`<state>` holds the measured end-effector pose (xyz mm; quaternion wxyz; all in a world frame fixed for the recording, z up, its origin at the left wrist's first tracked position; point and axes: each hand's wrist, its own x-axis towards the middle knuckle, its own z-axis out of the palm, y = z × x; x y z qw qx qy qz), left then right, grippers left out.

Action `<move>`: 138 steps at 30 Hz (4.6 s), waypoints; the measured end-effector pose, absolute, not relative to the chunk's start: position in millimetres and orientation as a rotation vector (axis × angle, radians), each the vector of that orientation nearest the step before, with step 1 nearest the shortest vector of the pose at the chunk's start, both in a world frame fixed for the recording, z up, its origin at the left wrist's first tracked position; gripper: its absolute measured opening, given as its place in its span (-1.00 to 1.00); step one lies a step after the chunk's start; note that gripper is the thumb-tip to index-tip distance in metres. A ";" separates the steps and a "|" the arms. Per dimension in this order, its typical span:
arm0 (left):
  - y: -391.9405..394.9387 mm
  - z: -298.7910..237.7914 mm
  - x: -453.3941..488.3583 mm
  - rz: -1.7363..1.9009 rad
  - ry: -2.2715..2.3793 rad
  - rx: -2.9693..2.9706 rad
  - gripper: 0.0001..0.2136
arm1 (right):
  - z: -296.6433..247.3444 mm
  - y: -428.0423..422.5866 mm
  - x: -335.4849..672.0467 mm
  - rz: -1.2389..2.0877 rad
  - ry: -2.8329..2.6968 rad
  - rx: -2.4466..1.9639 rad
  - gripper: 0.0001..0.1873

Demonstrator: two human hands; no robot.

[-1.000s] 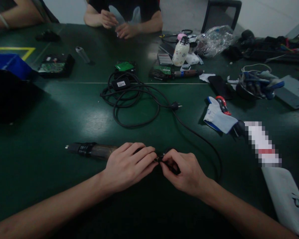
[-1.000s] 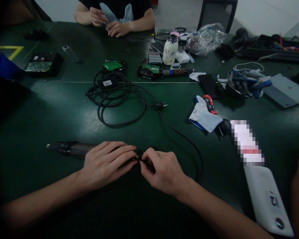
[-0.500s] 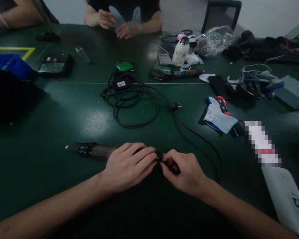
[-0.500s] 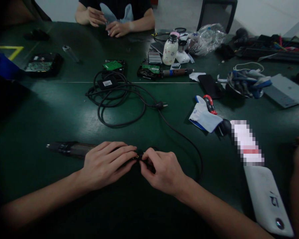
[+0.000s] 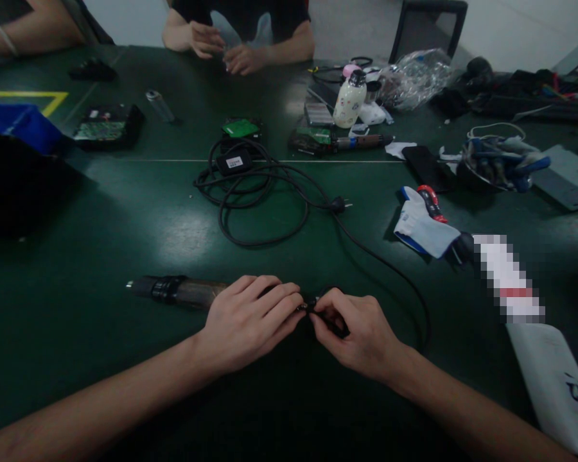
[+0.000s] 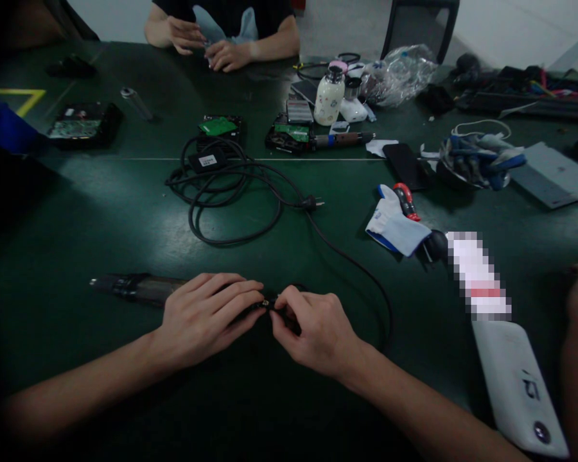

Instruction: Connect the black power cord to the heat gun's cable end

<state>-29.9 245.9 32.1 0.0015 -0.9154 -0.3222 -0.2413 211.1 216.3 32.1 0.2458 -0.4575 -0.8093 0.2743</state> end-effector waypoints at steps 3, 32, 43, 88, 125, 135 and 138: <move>245.3 32.4 -29.9 -0.744 -1.014 -2.880 -0.79 | 32.2 216.4 211.0 0.743 -2.203 -1.249 -0.95; 245.5 31.5 -32.2 -0.746 -0.985 -2.889 -0.82 | 32.0 217.0 211.8 0.747 -2.213 -1.240 -0.95; 245.0 29.8 -31.5 -0.747 -0.994 -2.888 -0.79 | 29.5 216.7 212.3 0.759 -2.204 -1.240 -0.94; 246.2 31.1 -34.0 -0.717 -0.944 -2.915 -0.73 | 30.6 217.0 211.5 0.736 -2.213 -1.229 -0.95; 245.9 30.7 -30.0 -0.737 -1.019 -2.886 -0.83 | 31.6 216.2 211.7 0.745 -2.197 -1.239 -0.96; 245.8 29.0 -31.6 -0.745 -0.994 -2.875 -0.81 | 30.9 216.0 211.0 0.737 -2.203 -1.245 -0.95; 245.6 29.3 -31.2 -0.746 -1.007 -2.883 -0.77 | 30.8 216.2 211.1 0.722 -2.204 -1.242 -0.95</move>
